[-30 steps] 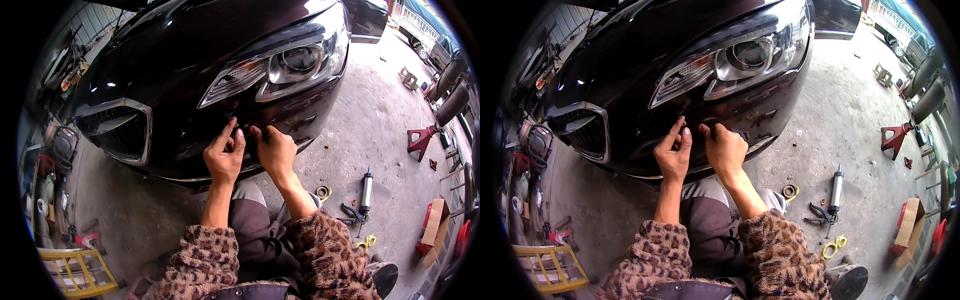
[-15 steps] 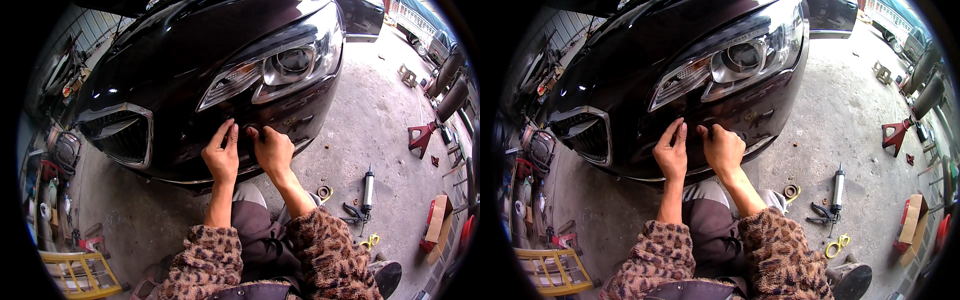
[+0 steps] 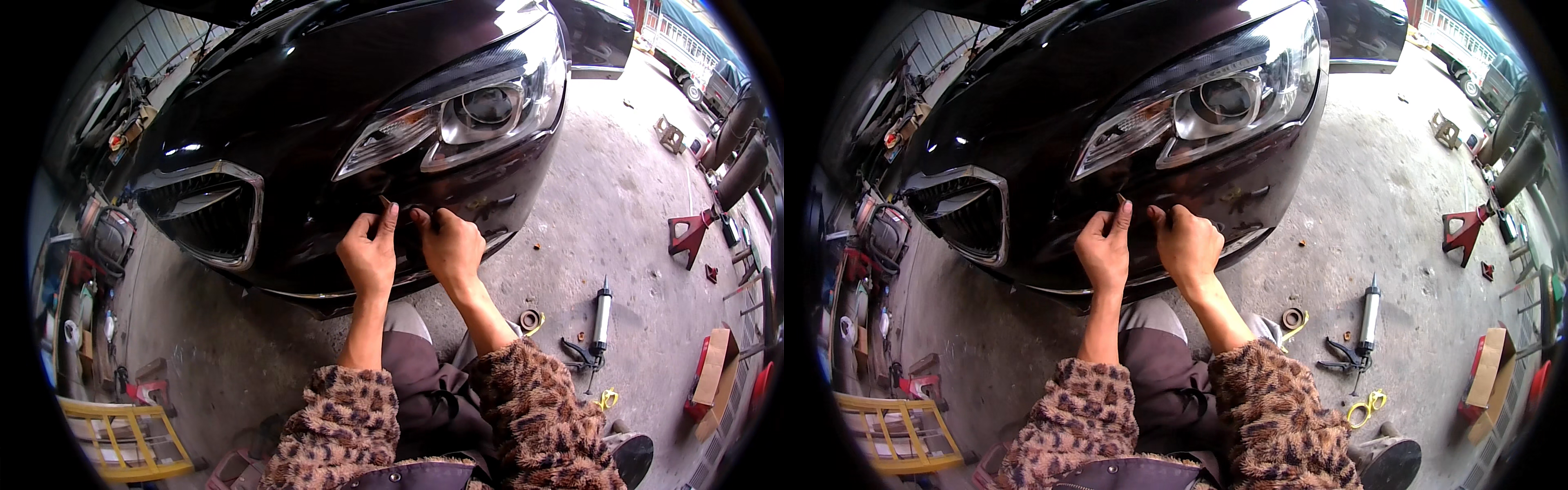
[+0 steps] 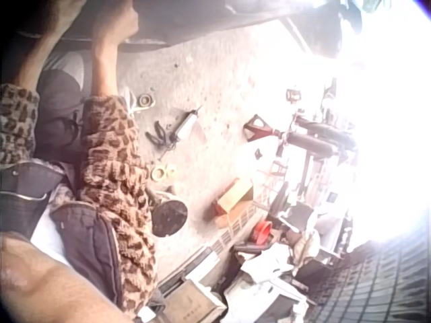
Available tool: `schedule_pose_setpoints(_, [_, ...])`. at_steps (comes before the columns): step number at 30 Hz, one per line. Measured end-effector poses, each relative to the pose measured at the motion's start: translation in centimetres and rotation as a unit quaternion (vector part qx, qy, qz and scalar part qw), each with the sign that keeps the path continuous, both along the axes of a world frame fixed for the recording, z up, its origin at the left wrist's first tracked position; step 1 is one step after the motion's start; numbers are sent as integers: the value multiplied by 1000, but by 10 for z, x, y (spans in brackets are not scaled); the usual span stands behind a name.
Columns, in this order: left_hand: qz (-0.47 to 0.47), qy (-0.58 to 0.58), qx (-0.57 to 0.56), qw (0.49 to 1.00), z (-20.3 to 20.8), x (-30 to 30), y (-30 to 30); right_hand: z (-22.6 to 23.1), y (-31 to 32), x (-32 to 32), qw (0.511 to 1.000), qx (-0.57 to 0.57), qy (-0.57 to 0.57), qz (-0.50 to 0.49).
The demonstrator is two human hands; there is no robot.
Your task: The person applies yellow masking tape to the front bumper of a dark-colored car. They smooth the tape, wipe the surface with a cloth, and apply additional strips to cover a specific area near the headlight.
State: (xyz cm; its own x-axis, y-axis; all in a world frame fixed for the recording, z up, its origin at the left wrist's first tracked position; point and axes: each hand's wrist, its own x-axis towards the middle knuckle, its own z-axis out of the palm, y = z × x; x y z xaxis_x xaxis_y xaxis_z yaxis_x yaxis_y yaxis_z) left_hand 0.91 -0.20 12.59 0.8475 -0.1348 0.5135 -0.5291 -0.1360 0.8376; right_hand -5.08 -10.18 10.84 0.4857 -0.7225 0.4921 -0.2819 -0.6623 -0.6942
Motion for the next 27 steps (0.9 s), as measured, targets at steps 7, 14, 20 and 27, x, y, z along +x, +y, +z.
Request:
schedule_pose_setpoints(7, [10,-19,4,1000,-2,4,2,-1,3,3,1000,6,-13,-1])
schedule_pose_setpoints(14, [-2,16,38,999,0,5,4,8,4,-1,999,30,-13,4])
schedule_pose_setpoints(20, [4,12,26,1000,-5,7,5,18,-6,3,1000,8,-22,-8])
schedule_pose_setpoints(27, [-11,40,9,999,-7,5,4,17,-14,7,1000,5,-2,-24])
